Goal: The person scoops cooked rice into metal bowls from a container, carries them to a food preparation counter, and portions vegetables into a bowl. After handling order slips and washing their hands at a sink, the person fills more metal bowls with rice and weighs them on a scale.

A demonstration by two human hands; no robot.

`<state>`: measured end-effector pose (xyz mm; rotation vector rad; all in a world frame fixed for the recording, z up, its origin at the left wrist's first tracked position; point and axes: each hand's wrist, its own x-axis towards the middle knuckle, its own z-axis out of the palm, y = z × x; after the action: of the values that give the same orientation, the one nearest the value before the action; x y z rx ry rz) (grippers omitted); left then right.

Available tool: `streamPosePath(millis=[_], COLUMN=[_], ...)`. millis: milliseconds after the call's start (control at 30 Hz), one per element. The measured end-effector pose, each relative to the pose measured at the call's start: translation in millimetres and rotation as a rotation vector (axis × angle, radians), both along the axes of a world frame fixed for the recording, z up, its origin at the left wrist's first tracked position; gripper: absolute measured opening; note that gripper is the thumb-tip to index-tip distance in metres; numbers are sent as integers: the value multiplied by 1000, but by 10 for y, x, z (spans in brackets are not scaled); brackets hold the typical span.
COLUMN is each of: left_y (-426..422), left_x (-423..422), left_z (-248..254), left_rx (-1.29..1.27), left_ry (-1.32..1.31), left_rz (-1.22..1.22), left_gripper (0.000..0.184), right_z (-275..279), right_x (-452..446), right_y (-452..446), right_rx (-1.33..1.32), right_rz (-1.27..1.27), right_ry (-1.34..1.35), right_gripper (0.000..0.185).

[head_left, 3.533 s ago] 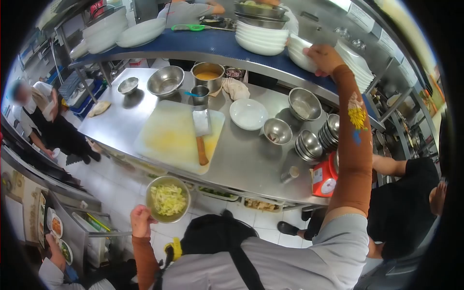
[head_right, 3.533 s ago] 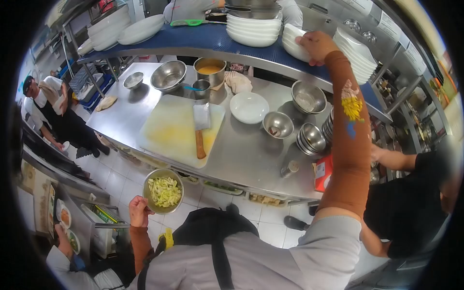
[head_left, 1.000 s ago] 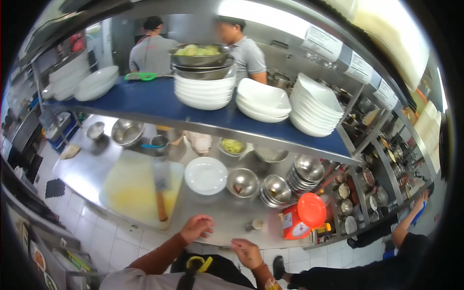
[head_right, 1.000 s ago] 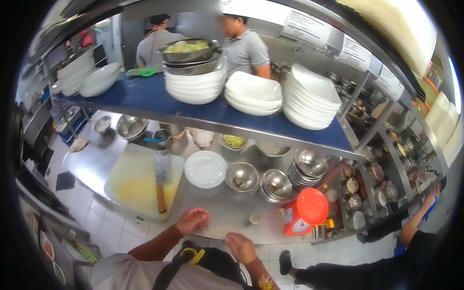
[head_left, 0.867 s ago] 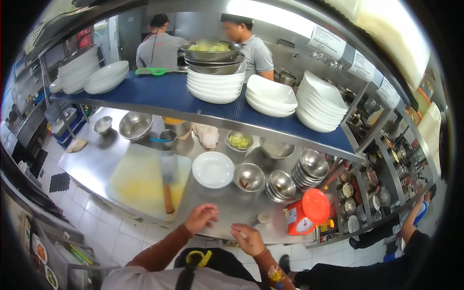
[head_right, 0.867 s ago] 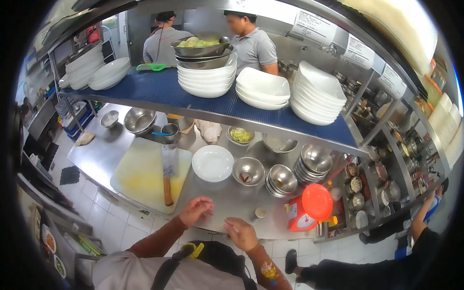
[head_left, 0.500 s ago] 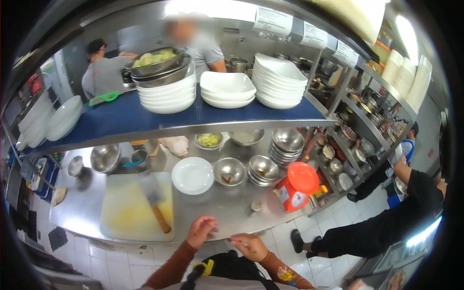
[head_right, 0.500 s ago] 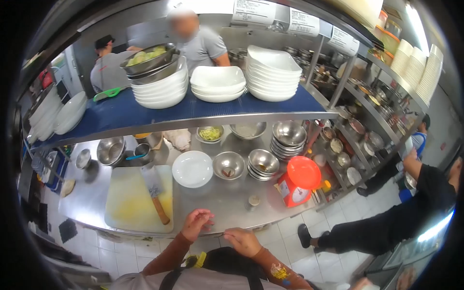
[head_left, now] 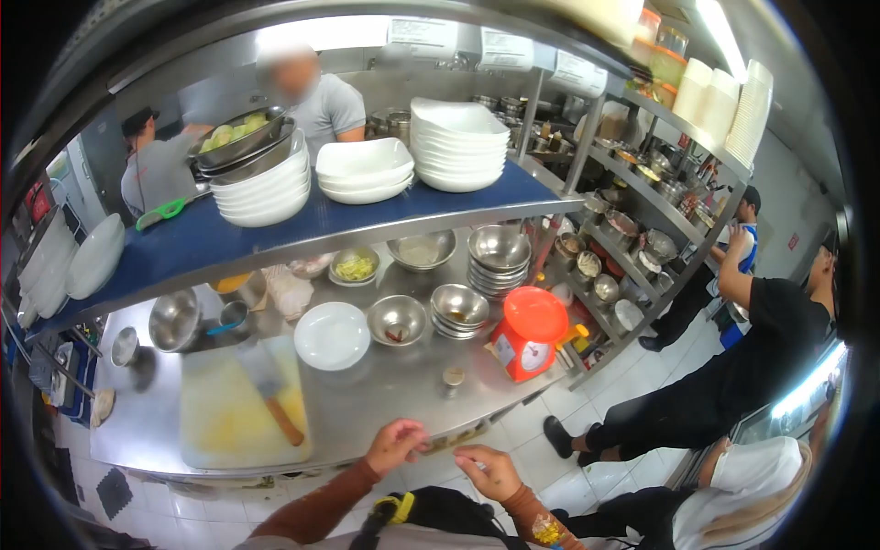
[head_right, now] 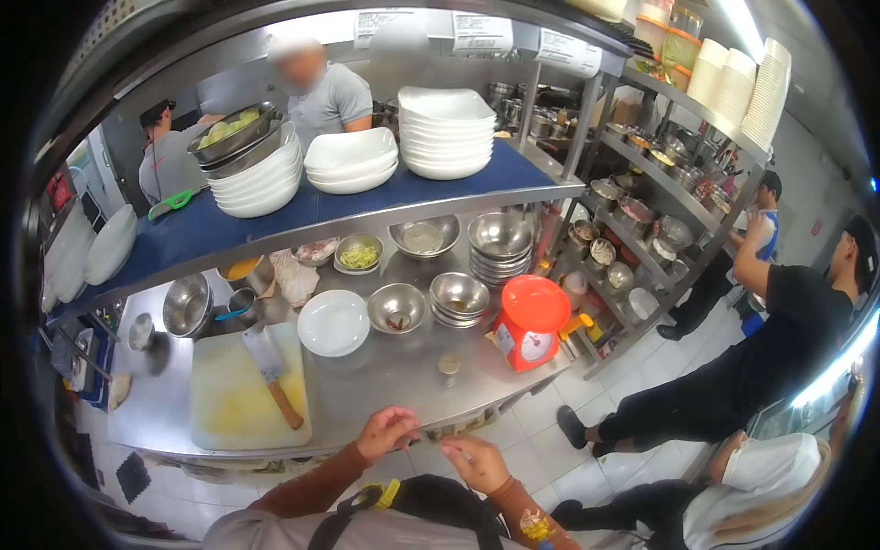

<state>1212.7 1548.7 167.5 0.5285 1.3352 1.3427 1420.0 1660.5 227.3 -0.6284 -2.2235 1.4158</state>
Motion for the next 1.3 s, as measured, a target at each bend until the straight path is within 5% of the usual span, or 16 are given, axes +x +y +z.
streamPosePath(millis=[800,933,1100,1200,1300], left_y=[1209,1182,947,692,540], left_x=[2736,2314,816,49,-368], left_z=[15,-112,-464,-525,-366], left_rx=[42,64,-125,-543,-812], left_ry=[27,129,321,1191,1099], left_rz=[-138,112,626,496,323], left_gripper=[33,49,82,91,97], right_z=[-374,-358,-400,-411,-401], right_x=[2751,2898,2970,2985,2974], right_y=[853,837,771,735,690], right_rx=[35,26,-37,-26,12], right_rz=[-249,-277,-280,-247,-245], right_ry=[62,56,31,18,-5], right_gripper=[14,15,16,16,16])
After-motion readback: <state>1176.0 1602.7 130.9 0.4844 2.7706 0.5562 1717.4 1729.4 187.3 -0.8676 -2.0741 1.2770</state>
